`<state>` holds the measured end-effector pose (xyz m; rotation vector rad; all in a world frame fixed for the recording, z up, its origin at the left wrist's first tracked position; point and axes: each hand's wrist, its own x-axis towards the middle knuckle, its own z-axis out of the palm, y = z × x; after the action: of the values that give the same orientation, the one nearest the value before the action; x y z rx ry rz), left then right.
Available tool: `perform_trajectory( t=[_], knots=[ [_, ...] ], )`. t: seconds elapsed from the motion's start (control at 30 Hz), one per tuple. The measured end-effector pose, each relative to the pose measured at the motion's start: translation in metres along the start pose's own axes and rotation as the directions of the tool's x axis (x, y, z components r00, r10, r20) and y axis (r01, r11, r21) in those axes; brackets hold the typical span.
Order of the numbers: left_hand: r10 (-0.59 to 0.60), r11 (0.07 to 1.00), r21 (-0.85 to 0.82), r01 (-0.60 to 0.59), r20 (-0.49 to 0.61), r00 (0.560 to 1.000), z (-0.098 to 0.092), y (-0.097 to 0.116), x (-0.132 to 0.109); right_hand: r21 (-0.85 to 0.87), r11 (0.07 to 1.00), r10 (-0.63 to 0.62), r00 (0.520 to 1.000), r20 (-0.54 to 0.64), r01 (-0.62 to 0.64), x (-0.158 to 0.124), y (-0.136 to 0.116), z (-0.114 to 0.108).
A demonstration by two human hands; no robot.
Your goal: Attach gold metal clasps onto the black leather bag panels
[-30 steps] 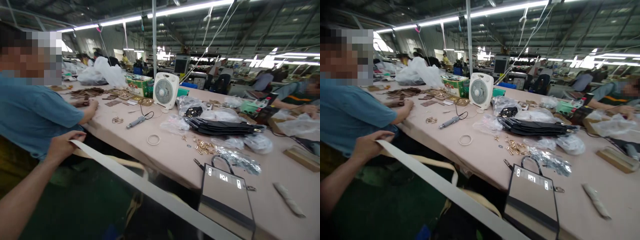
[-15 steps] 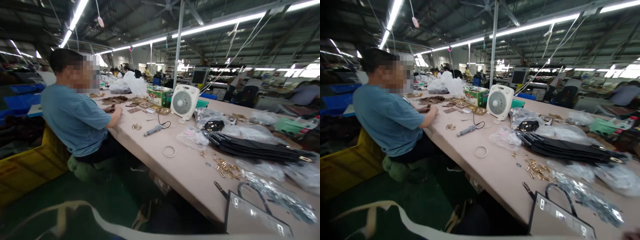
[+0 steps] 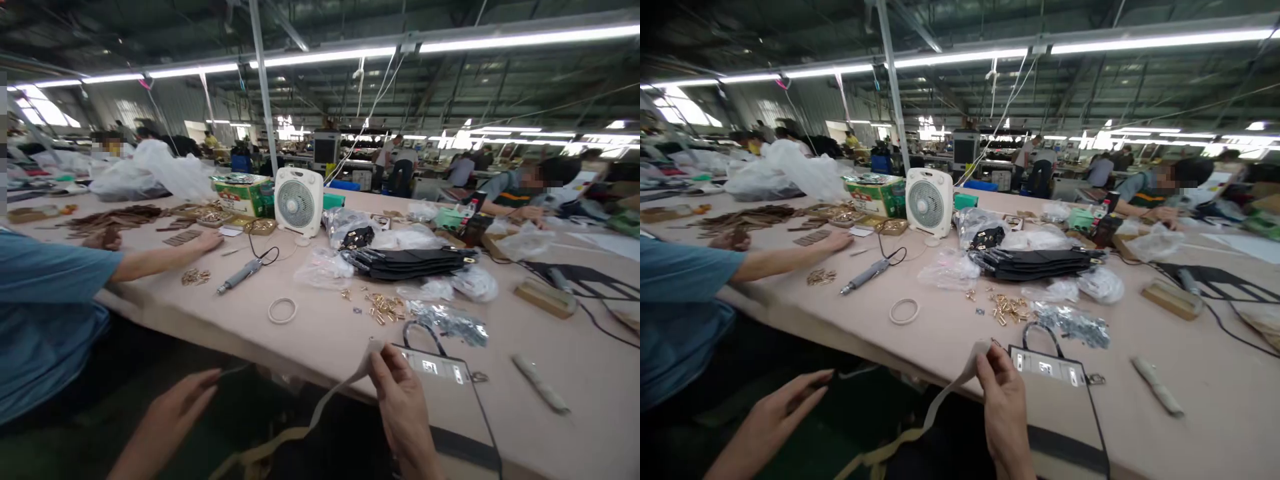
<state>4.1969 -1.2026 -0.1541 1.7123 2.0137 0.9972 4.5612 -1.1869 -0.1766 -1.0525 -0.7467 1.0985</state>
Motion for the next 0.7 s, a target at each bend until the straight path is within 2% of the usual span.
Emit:
perform_trajectory(
  t=[0.03,0.07,0.13,0.23,0.3,0.33,0.4,0.47,0.6,0.7],
  knots=[
    [0.044,0.993,-0.115,-0.030,0.128,0.991,0.013,0.016,-0.003,-0.037,0.999,-0.007,1.000,-0.023,0.006,-0.003,0.001,-0.002],
    [0.082,0.978,-0.202,-0.040,0.206,0.975,0.026,0.037,-0.005,-0.065,0.998,-0.010,0.999,-0.043,0.007,-0.005,0.001,-0.004],
    [0.205,0.924,-0.373,-0.082,0.303,0.931,0.055,0.088,-0.007,-0.084,0.996,0.000,0.998,-0.063,-0.005,-0.008,0.000,-0.008],
    [0.333,0.858,-0.505,-0.090,0.416,0.846,0.092,0.164,-0.013,-0.075,0.997,0.021,0.998,-0.054,-0.025,-0.014,-0.005,-0.015],
    [0.398,0.808,-0.588,-0.038,0.496,0.772,0.111,0.198,-0.020,-0.089,0.996,-0.001,0.997,-0.072,-0.005,-0.018,-0.010,-0.022],
    [0.422,0.781,-0.624,-0.013,0.511,0.749,0.119,0.209,-0.023,-0.106,0.994,-0.026,0.996,-0.089,0.017,-0.021,-0.013,-0.026],
    [0.450,0.737,-0.676,0.018,0.510,0.733,0.132,0.220,-0.029,-0.156,0.986,-0.077,0.991,-0.112,0.059,-0.025,-0.019,-0.036],
    [0.469,0.724,-0.690,-0.008,0.483,0.739,0.143,0.222,-0.032,-0.223,0.971,-0.112,0.987,-0.115,0.084,-0.029,-0.027,-0.047],
    [0.564,0.747,-0.630,-0.212,0.432,0.704,0.155,0.220,-0.030,-0.339,0.935,-0.142,0.985,-0.098,0.101,-0.034,-0.045,-0.068],
    [0.598,0.756,-0.583,-0.298,0.428,0.678,0.158,0.218,-0.029,-0.366,0.929,-0.087,0.995,-0.051,0.063,-0.033,-0.052,-0.077]
  ],
)
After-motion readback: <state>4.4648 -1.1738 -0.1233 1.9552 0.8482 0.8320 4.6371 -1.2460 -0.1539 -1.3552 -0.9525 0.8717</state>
